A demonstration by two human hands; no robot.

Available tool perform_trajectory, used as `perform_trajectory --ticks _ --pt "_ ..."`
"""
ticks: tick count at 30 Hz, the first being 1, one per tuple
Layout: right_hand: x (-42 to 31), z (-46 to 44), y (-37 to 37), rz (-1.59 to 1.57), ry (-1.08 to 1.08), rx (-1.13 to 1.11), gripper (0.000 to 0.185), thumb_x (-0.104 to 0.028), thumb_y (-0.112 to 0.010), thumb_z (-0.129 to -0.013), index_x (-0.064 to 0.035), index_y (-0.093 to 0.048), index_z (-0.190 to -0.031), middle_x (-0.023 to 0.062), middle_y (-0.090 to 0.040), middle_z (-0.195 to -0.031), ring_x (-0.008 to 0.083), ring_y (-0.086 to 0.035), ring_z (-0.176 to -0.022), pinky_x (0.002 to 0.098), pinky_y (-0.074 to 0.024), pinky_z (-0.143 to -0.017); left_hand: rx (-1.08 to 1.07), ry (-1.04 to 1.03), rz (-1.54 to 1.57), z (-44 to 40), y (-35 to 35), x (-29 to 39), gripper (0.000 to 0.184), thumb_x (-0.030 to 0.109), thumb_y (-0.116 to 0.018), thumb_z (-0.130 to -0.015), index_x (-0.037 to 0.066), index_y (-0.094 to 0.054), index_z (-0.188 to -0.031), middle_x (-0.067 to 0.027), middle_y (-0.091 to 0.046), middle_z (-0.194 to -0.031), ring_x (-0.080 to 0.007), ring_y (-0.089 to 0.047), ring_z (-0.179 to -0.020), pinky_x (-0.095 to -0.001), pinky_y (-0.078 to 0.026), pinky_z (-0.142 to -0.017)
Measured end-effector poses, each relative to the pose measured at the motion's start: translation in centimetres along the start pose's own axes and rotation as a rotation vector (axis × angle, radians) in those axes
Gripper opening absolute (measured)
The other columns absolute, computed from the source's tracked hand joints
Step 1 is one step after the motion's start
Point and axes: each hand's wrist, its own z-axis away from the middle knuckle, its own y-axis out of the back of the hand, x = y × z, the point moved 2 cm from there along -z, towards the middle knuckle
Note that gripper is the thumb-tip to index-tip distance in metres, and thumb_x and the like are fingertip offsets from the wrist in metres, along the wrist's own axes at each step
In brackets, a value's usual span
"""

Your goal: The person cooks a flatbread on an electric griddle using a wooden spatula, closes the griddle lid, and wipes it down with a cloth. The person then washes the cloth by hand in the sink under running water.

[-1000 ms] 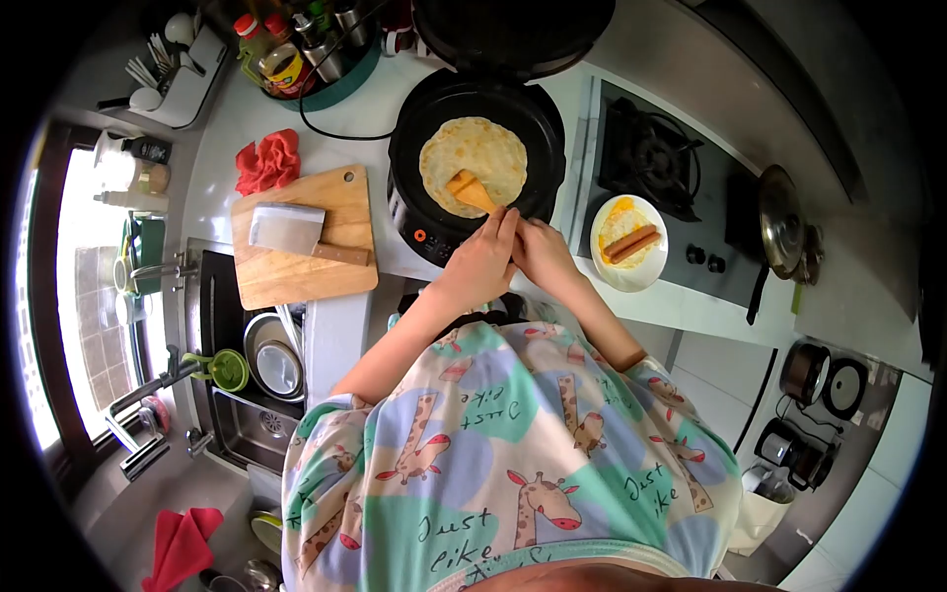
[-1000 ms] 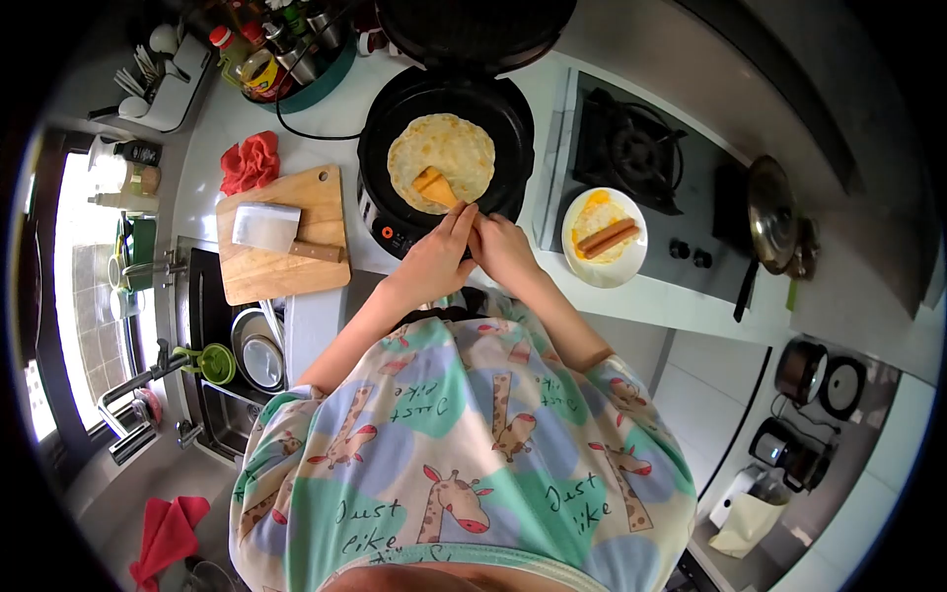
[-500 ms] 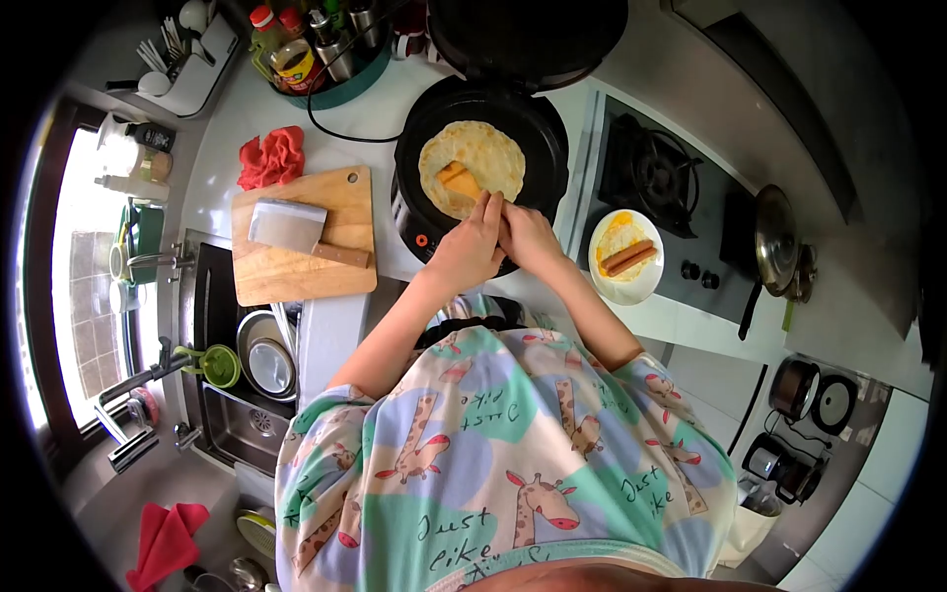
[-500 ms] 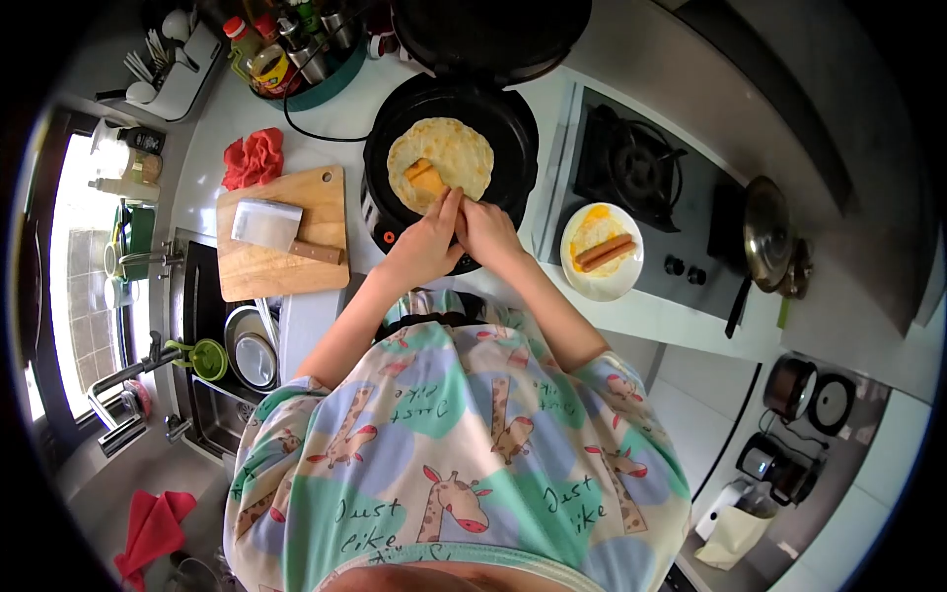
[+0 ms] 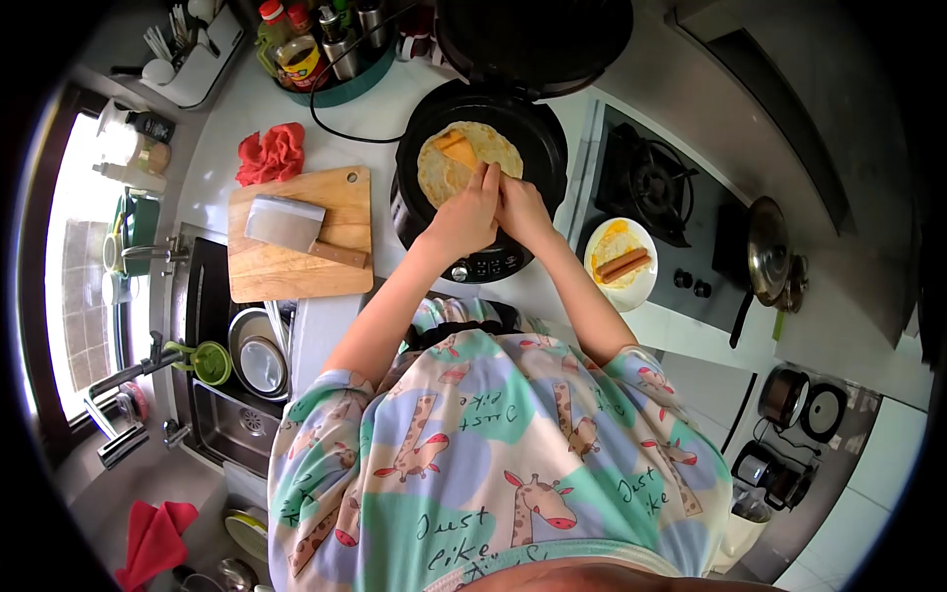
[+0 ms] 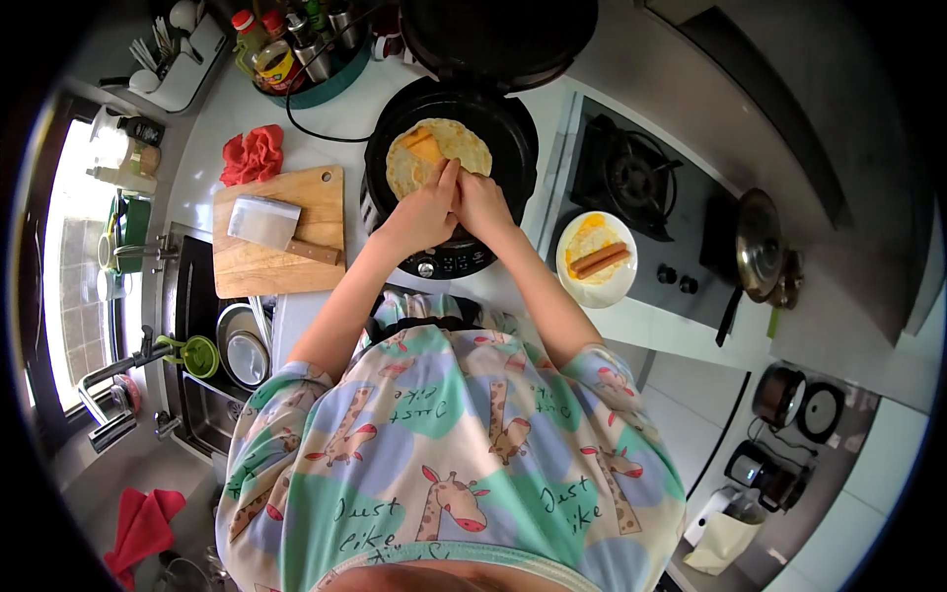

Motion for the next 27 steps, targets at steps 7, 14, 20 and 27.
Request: perform_trajectory --ticks 7,14,20,27 --pt "0.9 -0.9 0.1 0.012 -0.077 -0.014 0.024 -0.020 -0.059 -0.088 -0.0016 -0.064 -0.102 0.0249 -0.068 -0.090 0.0450 -0.066 -0.086 0.0512 -0.0546 -0.075 -0.018 0.018 0.030 -1.1 -0.1 0.4 0.081 0.002 -0.061 -0.073 -0.011 -0.023 -0.143 -0.0401 -0.034 -0.144 -0.0481 -0.057 -0.115 -0.0466 -0.052 -0.093" --pt "2.6 -1.3 -0.1 0.027 -0.112 0.044 0.026 -0.022 -0.062 -0.086 -0.0008 -0.066 -0.100 0.0258 -0.068 -0.089 0.0445 -0.066 -0.086 0.0499 -0.0547 -0.075 -0.024 0.023 -0.025 -3.3 -2.3 -0.4 0.085 0.002 -0.059 -0.072 -0.007 -0.022 -0.148 -0.0359 -0.031 -0.149 -0.0469 -0.056 -0.116 -0.0451 -0.050 -0.097" --pt "4.0 -0.1 1.0 0.030 -0.169 0.089 0.029 -0.024 -0.062 -0.085 -0.0011 -0.067 -0.102 0.0263 -0.068 -0.089 0.0452 -0.066 -0.087 0.0507 -0.0540 -0.076 -0.074 -0.048 -0.075 -3.9 -2.7 1.6 0.087 0.003 -0.062 -0.072 -0.009 -0.021 -0.148 -0.0359 -0.030 -0.149 -0.0443 -0.057 -0.119 -0.0450 -0.051 -0.096" --pt "4.3 0.6 2.0 -0.008 -0.182 0.132 0.030 -0.023 -0.063 -0.085 -0.0023 -0.065 -0.106 0.0262 -0.068 -0.092 0.0450 -0.066 -0.087 0.0506 -0.0539 -0.077 -0.126 -0.044 -0.069 -4.1 -2.3 3.2 0.086 0.003 -0.062 -0.073 -0.008 -0.021 -0.148 -0.0358 -0.029 -0.149 -0.0436 -0.055 -0.122 -0.0445 -0.050 -0.098"
